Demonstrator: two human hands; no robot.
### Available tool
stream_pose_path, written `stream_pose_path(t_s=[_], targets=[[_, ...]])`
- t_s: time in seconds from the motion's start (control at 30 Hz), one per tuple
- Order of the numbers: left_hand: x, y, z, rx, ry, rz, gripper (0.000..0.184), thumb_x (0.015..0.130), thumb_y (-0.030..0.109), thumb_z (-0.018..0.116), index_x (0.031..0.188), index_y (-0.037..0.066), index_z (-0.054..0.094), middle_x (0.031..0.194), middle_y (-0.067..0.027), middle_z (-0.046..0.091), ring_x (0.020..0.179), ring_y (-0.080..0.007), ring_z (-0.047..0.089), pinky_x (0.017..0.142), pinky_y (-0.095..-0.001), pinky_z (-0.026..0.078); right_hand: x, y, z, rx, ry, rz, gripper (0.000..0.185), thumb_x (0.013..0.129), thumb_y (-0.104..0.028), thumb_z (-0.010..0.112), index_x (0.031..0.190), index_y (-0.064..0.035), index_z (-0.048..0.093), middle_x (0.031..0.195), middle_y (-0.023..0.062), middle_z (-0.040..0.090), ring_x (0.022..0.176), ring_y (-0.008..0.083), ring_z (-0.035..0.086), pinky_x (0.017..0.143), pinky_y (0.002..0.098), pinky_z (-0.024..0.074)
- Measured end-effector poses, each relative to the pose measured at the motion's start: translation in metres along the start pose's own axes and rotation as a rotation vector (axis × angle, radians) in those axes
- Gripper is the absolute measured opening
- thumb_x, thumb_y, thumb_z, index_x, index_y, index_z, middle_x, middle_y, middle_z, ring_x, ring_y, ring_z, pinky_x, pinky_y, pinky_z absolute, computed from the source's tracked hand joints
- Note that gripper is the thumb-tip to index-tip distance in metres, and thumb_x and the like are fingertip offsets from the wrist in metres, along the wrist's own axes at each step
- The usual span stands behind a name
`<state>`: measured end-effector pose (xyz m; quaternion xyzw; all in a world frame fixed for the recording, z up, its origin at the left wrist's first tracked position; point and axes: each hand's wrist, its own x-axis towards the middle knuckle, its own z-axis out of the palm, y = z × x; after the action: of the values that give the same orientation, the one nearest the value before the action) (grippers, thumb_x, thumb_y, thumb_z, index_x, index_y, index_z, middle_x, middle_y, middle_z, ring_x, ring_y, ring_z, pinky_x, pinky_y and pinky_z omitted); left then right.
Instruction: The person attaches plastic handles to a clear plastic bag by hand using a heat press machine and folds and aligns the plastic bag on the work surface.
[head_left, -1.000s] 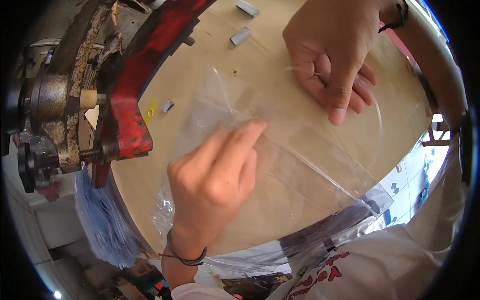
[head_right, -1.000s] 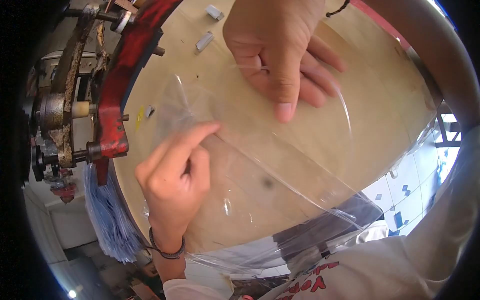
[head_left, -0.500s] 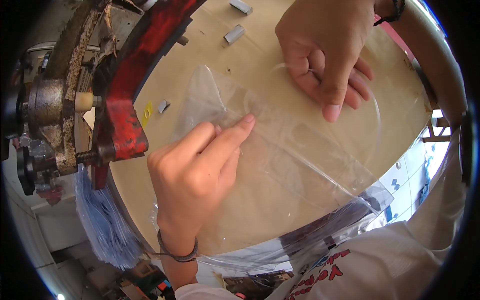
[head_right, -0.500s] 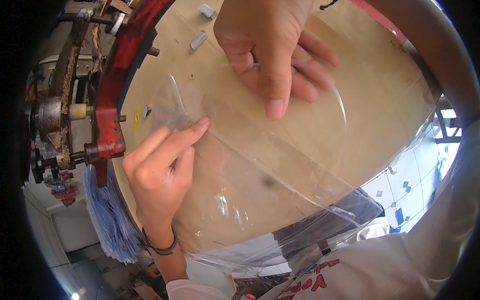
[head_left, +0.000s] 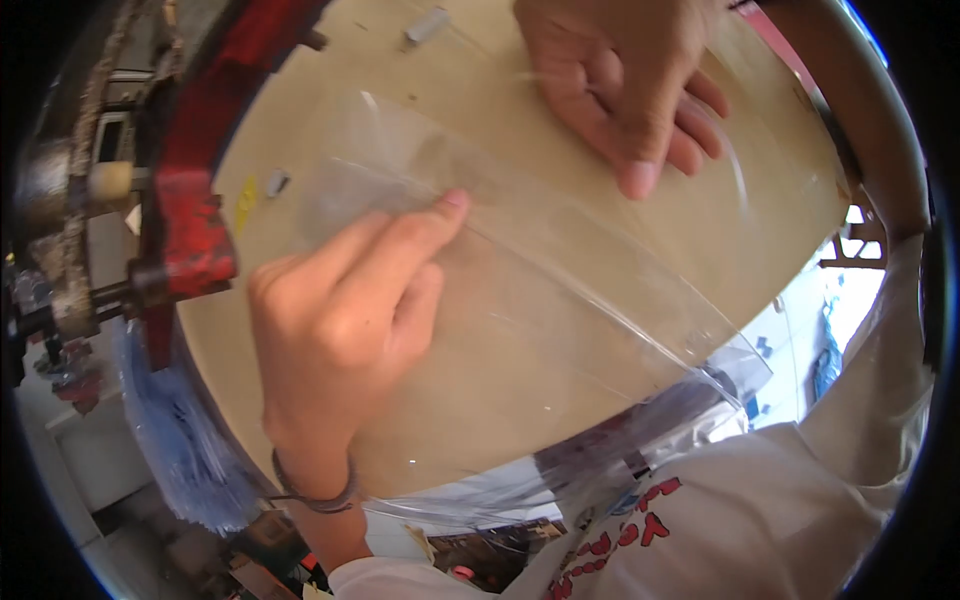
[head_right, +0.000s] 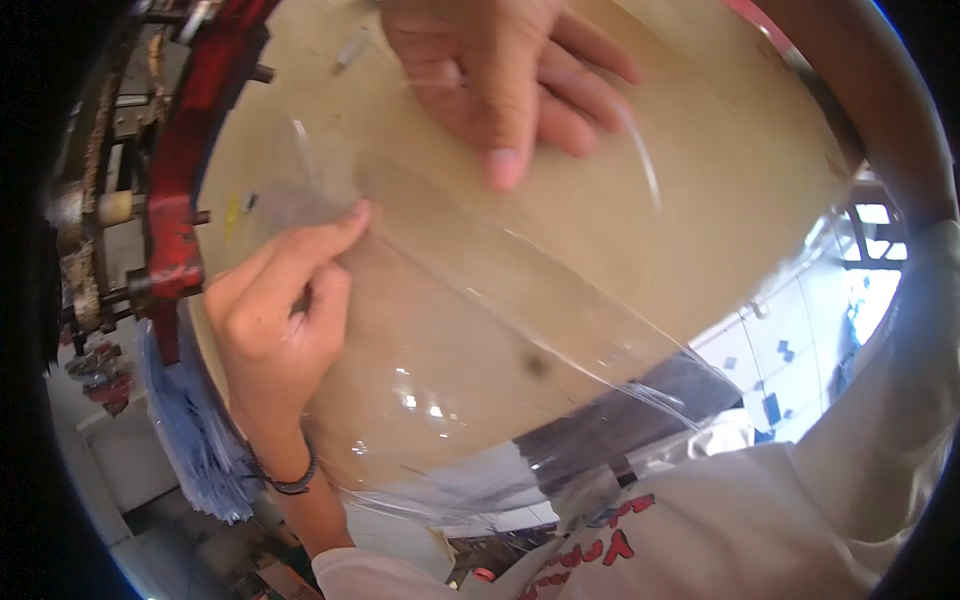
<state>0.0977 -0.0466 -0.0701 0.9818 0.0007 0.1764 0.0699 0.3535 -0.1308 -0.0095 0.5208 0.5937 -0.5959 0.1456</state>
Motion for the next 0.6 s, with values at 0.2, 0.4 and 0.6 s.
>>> stream_pose_path(t_s=[0.2,0.4,0.6], targets=[[-0.002,0.042,-0.002,-0.006,-0.087,0.226,0.048,0.07,0.004,0.066,0.113,0.018,0.081,0.062,0.0029,0.028,0.047,-0.0124,0.033,0.043,-0.0289,0.027,-0.005,0.018,0.0,0.07,-0.004,-0.164,0.041,0.095,-0.041,0.075,0.094,-0.0004,0.071,0.086,0.0103,0.075,0.077,0.0191,0.076,0.063,0.0308,0.0626],[0.001,0.063,0.007,-0.053,-0.187,0.342,0.036,0.087,0.02,0.065,0.117,0.032,0.08,0.065,0.003,0.018,0.047,-0.0126,0.03,0.044,-0.0269,0.026,-0.006,0.024,0.007,0.054,0.049,-0.196,0.041,0.096,-0.042,0.074,0.094,-0.001,0.071,0.085,0.0099,0.075,0.076,0.0188,0.075,0.063,0.0307,0.0624],[-0.001,0.063,0.009,-0.108,-0.182,0.354,0.044,0.077,0.015,0.072,0.117,0.032,0.08,0.066,0.0037,0.022,0.05,-0.0105,0.028,0.046,-0.0258,0.023,-0.005,0.024,0.011,0.032,0.083,-0.179,0.042,0.097,-0.043,0.073,0.093,-0.0016,0.071,0.085,0.0094,0.075,0.074,0.0184,0.075,0.063,0.0307,0.0622]])
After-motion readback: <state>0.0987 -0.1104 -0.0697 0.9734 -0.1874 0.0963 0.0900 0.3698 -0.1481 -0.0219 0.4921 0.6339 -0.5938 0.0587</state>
